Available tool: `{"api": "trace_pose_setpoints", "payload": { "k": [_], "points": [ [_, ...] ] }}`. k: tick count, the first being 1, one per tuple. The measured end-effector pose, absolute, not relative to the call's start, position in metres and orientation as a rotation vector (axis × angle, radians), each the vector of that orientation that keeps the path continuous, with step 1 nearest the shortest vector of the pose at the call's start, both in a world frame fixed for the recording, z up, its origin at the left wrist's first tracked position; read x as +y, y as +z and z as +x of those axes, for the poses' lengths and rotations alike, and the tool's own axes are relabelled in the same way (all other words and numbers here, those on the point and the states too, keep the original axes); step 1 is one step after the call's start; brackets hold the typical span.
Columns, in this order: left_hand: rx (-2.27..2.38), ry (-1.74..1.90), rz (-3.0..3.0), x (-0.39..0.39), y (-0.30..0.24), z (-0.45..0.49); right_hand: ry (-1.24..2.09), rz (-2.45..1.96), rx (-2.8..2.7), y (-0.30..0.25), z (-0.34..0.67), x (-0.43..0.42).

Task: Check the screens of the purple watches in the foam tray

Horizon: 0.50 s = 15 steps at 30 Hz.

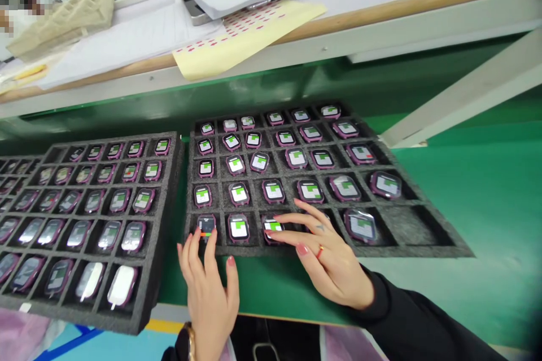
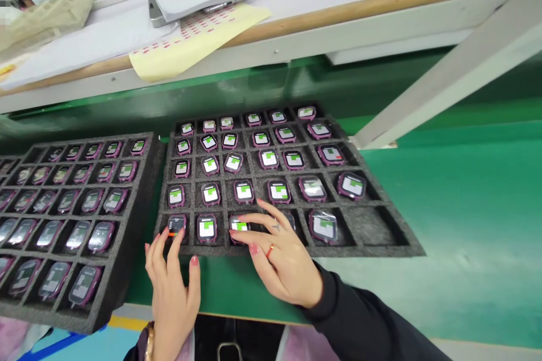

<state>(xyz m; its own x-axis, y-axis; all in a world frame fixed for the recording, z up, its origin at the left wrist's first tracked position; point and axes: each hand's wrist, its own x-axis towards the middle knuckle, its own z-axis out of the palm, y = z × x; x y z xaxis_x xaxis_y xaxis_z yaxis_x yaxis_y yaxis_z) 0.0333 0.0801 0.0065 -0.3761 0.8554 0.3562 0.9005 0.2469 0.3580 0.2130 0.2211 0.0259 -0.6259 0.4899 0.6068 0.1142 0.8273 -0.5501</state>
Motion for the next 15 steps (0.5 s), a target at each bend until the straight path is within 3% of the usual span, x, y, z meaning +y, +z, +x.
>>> {"api": "trace_pose_setpoints", "payload": {
  "k": [15],
  "points": [
    [-2.399, -0.735, -1.816, 0.08, 0.0072, 0.0356, 0.61, -0.453, -2.174, 0.026, 0.2123, 0.2201]
  ]
}}
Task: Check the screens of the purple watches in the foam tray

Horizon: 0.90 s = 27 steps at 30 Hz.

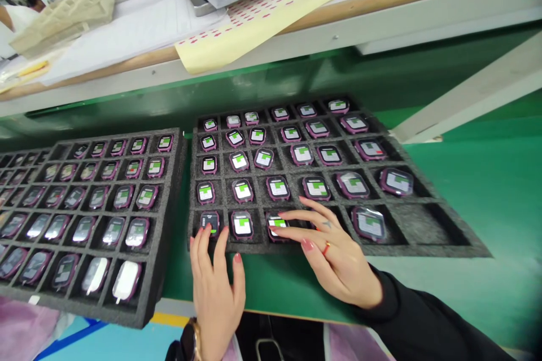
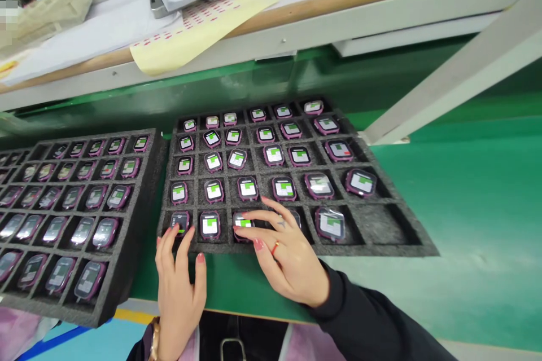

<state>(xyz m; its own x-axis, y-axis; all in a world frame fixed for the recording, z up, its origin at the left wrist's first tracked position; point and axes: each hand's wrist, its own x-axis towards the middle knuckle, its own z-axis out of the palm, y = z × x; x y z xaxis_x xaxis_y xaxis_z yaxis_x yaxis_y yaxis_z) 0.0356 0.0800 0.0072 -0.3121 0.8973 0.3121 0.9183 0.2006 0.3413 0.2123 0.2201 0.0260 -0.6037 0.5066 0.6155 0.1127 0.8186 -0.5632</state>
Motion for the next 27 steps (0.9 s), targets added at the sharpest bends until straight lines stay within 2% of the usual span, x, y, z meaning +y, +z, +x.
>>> {"api": "trace_pose_setpoints", "payload": {
  "k": [8, 19, 27],
  "points": [
    [-2.435, -0.732, -1.79, 0.082, 0.008, 0.051, 0.609, -0.493, -2.17, 0.027, 0.214, 0.22],
    [-2.507, -0.551, -1.808, 0.088, 0.008, 0.051, 0.667, -0.533, -2.165, 0.027, 0.214, 0.22],
    [-2.446, -0.674, -1.805, 0.086, 0.009, 0.049, 0.692, -0.543, -2.16, 0.029, 0.213, 0.222]
  ]
}}
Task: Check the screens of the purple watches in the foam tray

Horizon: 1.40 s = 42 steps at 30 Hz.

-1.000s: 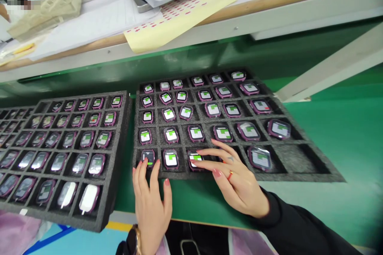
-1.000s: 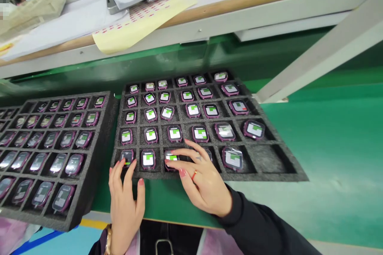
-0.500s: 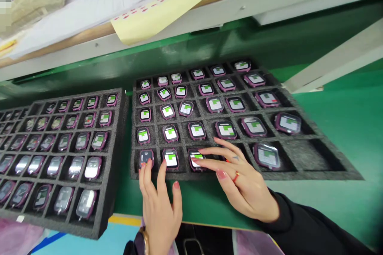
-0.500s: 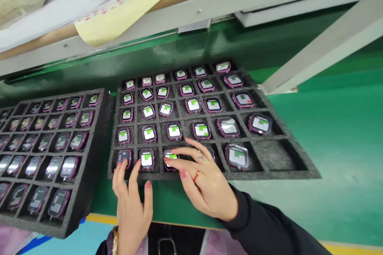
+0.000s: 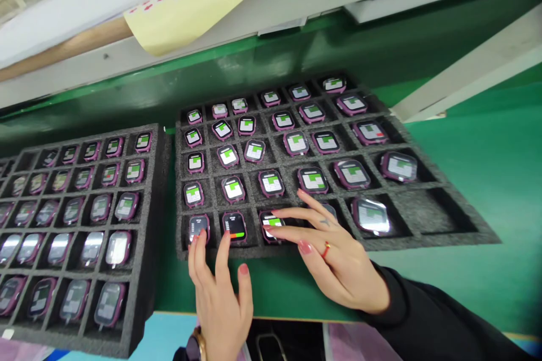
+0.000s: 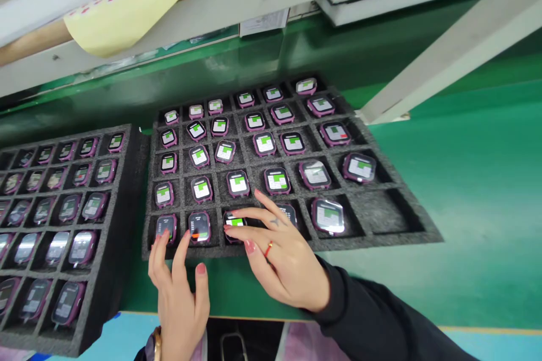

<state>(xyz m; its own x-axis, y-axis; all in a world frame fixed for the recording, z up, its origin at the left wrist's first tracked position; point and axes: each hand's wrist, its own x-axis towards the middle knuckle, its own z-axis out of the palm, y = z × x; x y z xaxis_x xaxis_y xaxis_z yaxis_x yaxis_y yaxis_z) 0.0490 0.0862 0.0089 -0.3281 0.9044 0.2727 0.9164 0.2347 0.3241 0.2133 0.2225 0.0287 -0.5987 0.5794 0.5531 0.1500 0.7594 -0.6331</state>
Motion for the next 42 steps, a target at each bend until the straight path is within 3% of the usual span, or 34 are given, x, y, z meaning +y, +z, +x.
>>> {"api": "trace_pose_setpoints", "payload": {
  "k": [22, 34, 42],
  "points": [
    [-2.101, -0.871, -1.907, 0.078, 0.006, 0.049, 0.514, -0.654, -1.884, 0.038, 0.243, 0.232],
    [-1.706, -1.29, -2.143, 0.104, -0.006, 0.133, 0.545, -0.768, -1.967, 0.02, 0.329, 0.252],
    [-1.739, -1.213, -2.089, 0.111, -0.018, 0.152, 0.627, -0.655, -2.131, 0.024, 0.339, 0.26]
  ]
}}
